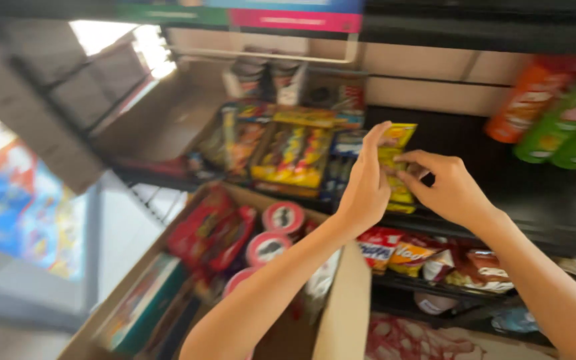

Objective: Organize and restock snacks and instant noodles on grocery store shelves.

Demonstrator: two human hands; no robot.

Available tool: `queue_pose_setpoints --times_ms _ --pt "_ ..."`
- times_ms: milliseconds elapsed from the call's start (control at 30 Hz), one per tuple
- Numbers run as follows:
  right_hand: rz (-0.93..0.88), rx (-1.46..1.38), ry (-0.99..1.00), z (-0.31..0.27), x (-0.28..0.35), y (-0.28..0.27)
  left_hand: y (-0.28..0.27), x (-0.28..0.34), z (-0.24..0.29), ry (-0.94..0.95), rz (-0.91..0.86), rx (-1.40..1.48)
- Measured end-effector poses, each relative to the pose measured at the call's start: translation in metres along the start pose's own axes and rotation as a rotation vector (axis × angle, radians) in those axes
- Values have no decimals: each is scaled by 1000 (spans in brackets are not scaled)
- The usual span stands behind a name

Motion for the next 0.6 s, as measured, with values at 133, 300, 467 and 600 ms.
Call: queue_pose_setpoints --times_ms 133,300,467,600 --pt "122 88 -69 115 13 -25 91 12 -72 -390 -143 211" --pt "328 126 186 251 -2 -48 207 18 -157 -181 -164 -58" --pt "633 298 -25 378 -25 -61 329 15 -219 -217 -10 40" --pt "840 614 -55 438 -29 -80 377 6 -220 -241 -22 45"
Point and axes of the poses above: each hand's wrist, its own x-axis away from the middle knuckle, its own y-axis out of the palm, z = x × y, the point moved 1 cm from there along -x, towards the middle knuckle, and after that the axes turned 7 degrees about z, right-handed, at the moved point
